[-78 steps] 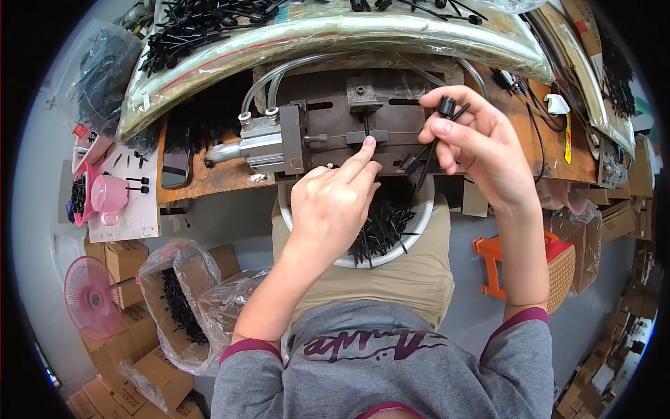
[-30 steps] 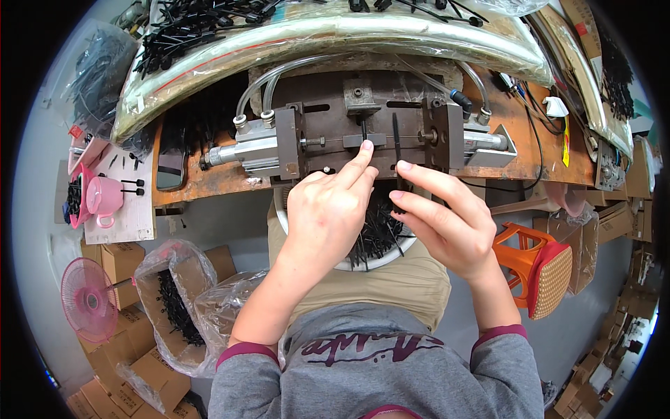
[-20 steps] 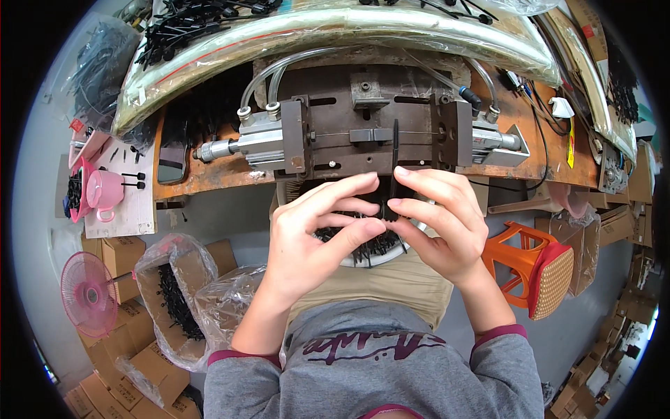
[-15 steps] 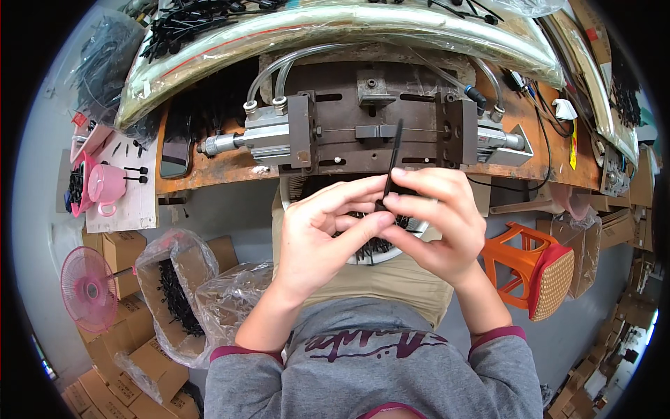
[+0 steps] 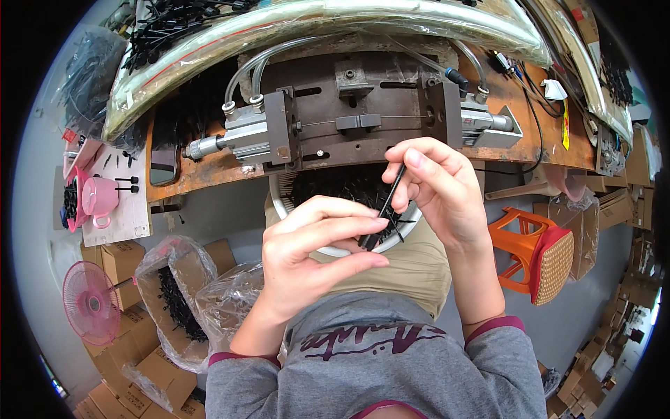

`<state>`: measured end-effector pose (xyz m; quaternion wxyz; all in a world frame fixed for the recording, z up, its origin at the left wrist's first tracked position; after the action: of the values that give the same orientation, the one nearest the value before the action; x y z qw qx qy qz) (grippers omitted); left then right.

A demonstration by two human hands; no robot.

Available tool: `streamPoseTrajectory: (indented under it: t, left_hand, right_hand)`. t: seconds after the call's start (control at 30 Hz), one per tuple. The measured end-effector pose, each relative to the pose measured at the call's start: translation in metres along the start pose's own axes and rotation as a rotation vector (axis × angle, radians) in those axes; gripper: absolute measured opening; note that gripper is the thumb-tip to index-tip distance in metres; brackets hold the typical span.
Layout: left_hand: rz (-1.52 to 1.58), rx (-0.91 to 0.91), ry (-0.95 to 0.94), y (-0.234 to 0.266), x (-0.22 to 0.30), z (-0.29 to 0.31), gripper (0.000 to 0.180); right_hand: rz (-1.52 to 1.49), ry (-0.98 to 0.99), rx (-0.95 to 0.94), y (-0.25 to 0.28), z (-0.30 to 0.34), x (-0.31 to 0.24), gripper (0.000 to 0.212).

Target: Assembling plastic connector components using a manual press fixture.

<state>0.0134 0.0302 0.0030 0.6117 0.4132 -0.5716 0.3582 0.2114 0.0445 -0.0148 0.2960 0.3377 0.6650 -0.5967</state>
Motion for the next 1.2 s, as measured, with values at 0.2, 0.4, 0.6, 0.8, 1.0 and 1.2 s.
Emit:
streamPoseTrajectory:
  t: [0.2,0.4,0.6,0.8,1.0,1.2]
  left_hand:
    - [-0.180,-0.065,-0.254,-0.002,0.005,0.006,0.033]
    - [-0.363,0.063,-0.414,-0.004,0.006,0.000,0.034]
    - [-0.370,0.068,-0.411,-0.005,0.004,0.003,0.033]
    - [-0.384,0.069,-0.432,-0.005,0.002,0.001,0.033]
    - [-0.395,0.070,-0.426,-0.006,0.002,0.001,0.032]
    - [-0.411,0.077,-0.425,-0.005,0.001,0.001,0.032]
  right_hand:
    - [0.107,0.208,0.136,0.009,-0.002,-0.008,0.023]
    - [0.094,0.103,0.060,-0.011,0.006,-0.004,0.025]
    - [0.081,0.114,0.064,-0.013,0.008,-0.002,0.024]
    - [0.079,0.136,0.064,-0.013,0.008,-0.002,0.024]
    - [0.128,0.150,0.045,-0.011,0.008,-0.001,0.023]
    - [0.150,0.166,0.039,-0.010,0.008,-0.001,0.020]
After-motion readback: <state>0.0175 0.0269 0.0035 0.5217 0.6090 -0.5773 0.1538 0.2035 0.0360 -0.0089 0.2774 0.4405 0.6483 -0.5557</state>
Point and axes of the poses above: each hand's wrist, its own z-axis away from the middle knuckle, its own y-axis out of the back of the hand, x = y × z, the point moved 2 cm from there along -z, towards the middle knuckle, and after that the axes turned 15 degrees about y, right-handed, at the moved point
